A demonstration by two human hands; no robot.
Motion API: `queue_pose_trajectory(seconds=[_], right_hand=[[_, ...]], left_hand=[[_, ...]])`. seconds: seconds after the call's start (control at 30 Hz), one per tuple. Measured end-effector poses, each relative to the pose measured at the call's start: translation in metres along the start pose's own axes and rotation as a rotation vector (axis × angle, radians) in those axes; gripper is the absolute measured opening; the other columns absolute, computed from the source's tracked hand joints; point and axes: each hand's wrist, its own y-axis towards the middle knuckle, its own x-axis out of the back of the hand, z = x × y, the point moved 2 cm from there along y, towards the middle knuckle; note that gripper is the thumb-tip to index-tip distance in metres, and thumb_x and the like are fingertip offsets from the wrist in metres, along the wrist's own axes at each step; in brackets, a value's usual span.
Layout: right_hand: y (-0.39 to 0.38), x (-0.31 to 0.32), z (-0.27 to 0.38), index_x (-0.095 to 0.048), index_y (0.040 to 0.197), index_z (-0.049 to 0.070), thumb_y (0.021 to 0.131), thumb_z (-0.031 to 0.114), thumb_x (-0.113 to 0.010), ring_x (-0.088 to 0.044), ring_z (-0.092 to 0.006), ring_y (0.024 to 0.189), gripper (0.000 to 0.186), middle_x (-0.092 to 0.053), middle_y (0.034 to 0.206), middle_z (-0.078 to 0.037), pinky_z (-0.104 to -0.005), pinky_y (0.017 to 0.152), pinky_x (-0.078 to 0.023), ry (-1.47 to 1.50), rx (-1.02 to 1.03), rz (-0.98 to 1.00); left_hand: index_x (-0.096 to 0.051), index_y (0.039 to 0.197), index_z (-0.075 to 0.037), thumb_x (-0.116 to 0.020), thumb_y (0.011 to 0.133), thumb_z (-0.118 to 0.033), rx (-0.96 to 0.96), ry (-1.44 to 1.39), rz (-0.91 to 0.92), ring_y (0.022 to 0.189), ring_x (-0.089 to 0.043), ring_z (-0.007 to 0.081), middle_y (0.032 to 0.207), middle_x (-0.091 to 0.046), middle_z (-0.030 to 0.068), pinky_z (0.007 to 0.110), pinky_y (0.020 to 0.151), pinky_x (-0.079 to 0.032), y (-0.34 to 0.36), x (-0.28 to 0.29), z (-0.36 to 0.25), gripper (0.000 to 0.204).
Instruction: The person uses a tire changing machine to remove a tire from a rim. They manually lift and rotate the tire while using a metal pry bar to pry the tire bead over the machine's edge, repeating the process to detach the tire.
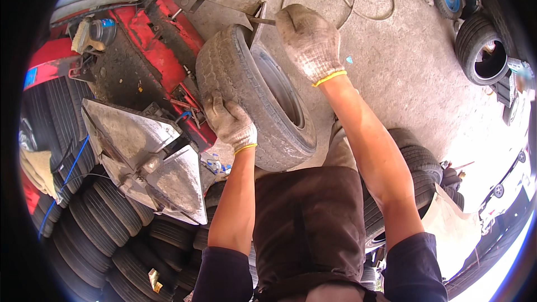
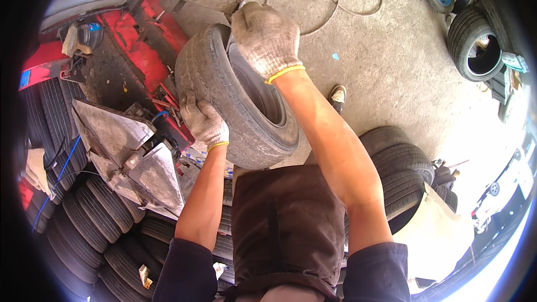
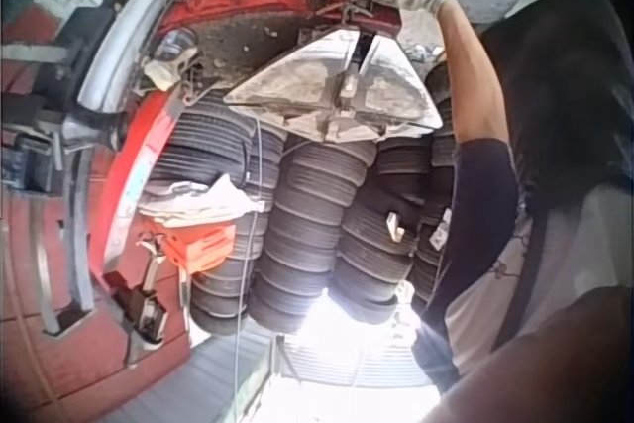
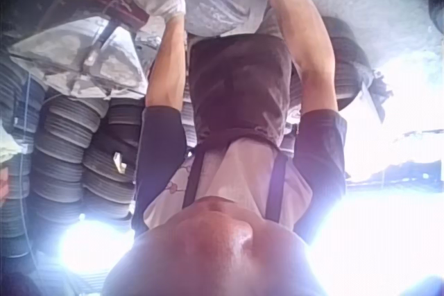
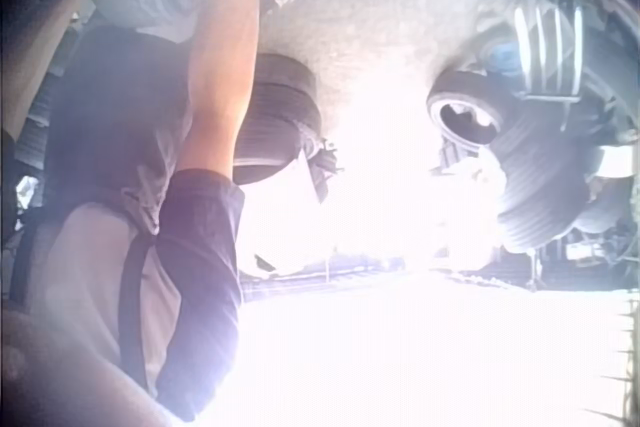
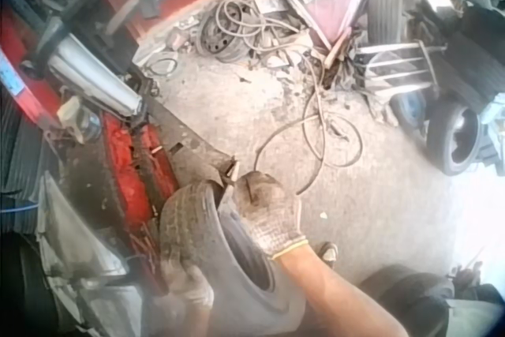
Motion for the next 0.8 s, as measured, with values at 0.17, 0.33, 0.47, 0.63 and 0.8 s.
queue_pose_trajectory(seconds=[0.17,0.33,0.47,0.63,0.8], right_hand=[[-0.0011,-0.0015,0.0004,-0.069,0.092,0.007,0.101,0.035,-0.052,-0.072,-0.0383,0.089,0.034,-0.074,0.09,-0.017,-0.0498,0.078,-0.058,-0.01,0.024,-0.006],[-0.0027,-0.002,-0.0007,-0.068,0.091,0.008,0.099,0.03,-0.056,-0.072,-0.0379,0.086,0.026,-0.072,0.085,-0.016,-0.0489,0.073,-0.058,-0.037,0.116,-0.051],[-0.0031,-0.001,-0.0005,-0.067,0.089,0.008,0.098,0.029,-0.057,-0.072,-0.0375,0.085,0.025,-0.071,0.083,-0.016,-0.0485,0.071,-0.058,-0.051,0.127,-0.037],[-0.0034,-0.0009,0.0007,-0.067,0.089,0.007,0.098,0.029,-0.057,-0.072,-0.0379,0.084,0.025,-0.072,0.083,-0.017,-0.0489,0.072,-0.058,-0.028,0.088,-0.017],[-0.0029,-0.0014,-0.0007,-0.07,0.099,0.01,0.102,0.038,-0.053,-0.071,-0.0388,0.092,0.033,-0.073,0.093,-0.017,-0.0491,0.08,-0.056,-0.003,-0.008,0.065]], left_hand=[[-0.064,0.13,0.004,-0.045,0.1,-0.024,-0.014,-0.014,-0.02,0.125,-0.057,0.0489,0.137,-0.058,0.0307,0.057,0.11,-0.043,-0.0025,-0.0015,0.0027,0.045],[-0.064,0.128,0.004,-0.046,0.1,-0.024,-0.019,-0.008,-0.023,0.126,-0.057,0.0487,0.137,-0.058,0.0305,0.057,0.111,-0.043,-0.0032,-0.0023,0.003,0.043],[-0.064,0.129,0.004,-0.046,0.1,-0.024,-0.026,-0.01,-0.02,0.126,-0.056,0.0487,0.138,-0.058,0.0309,0.057,0.111,-0.043,-0.0045,-0.0035,0.0047,0.044],[-0.063,0.131,0.004,-0.045,0.1,-0.024,-0.017,-0.012,-0.004,0.127,-0.056,0.049,0.139,-0.056,0.0312,0.057,0.111,-0.042,-0.0057,-0.003,0.0061,0.045],[-0.062,0.132,0.003,-0.045,0.1,-0.023,-0.033,-0.015,-0.01,0.127,-0.056,0.049,0.14,-0.056,0.0311,0.057,0.111,-0.042,-0.0055,-0.0039,0.0076,0.045]])
